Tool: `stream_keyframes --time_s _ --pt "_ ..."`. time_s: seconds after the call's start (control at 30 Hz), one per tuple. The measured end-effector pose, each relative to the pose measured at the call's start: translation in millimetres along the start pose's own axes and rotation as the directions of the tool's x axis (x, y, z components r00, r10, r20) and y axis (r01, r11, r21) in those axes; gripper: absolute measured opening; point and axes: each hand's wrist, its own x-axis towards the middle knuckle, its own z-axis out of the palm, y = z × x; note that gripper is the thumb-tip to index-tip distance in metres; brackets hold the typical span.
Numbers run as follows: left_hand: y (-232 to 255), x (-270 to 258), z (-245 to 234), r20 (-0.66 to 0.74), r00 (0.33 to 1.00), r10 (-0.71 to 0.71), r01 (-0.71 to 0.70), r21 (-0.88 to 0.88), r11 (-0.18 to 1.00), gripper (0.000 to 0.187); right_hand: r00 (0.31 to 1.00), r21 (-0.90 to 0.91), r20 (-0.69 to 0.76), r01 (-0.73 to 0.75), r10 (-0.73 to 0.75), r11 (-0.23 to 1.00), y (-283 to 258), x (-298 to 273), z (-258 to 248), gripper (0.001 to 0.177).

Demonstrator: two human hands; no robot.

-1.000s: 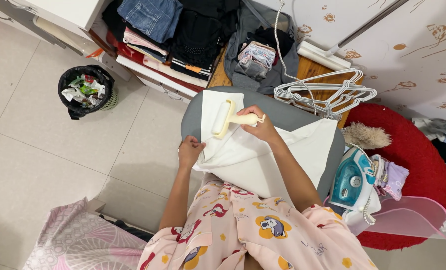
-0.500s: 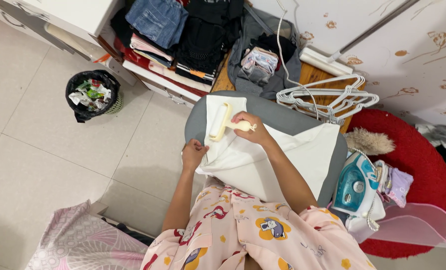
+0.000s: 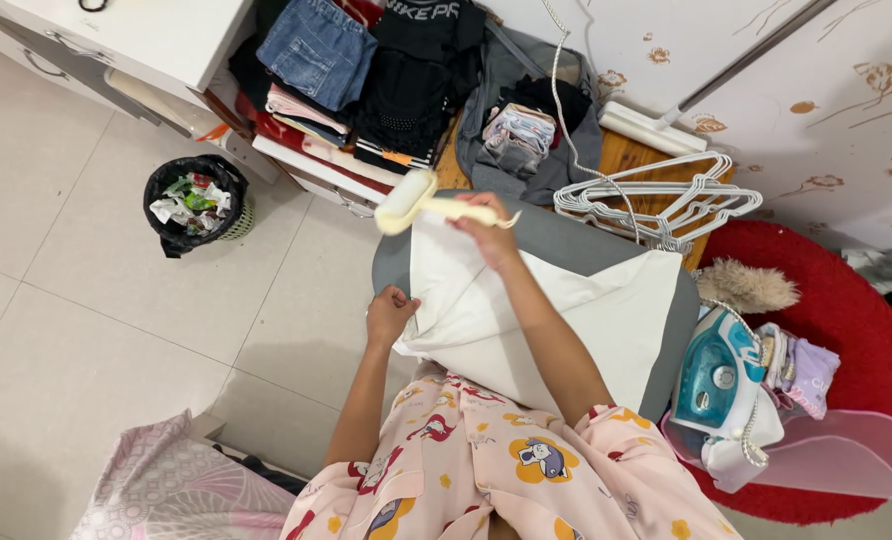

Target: The person cleans a white shirt by rolling a lint roller across the fabric while it is laid out on an ironing board.

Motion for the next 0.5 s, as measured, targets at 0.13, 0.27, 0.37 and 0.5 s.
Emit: stream_keyframes --time_s 0.13,0.27,0.37,0.5 --pt "3.5 -0.4 -2.6 0.008 1.0 -0.006 0.006 0.015 1.0 0.032 0.975 -0.314 0.1 0.222 -0.201 0.923 -41.7 -8.9 -48.6 0.029" --pt "7.3 1.4 -4.6 0.023 1.0 -0.016 0.015 0.037 0.999 0.033 0.931 -0.667 0.278 0.365 -0.238 0.649 -53.3 -30.1 -59.2 0.028" --pt "7.0 3.2 -4.6 0.029 0.999 -0.024 0.023 0.054 0.998 0.032 0.958 -0.735 0.178 0.282 -0.226 0.617 -47.9 -30.2 -49.0 0.028" --pt "7.6 3.9 -5.7 0.035 0.999 -0.027 0.025 0.057 0.998 0.033 0.928 -0.66 0.256 0.372 -0.27 0.652 -30.5 -10.2 -22.6 0.029"
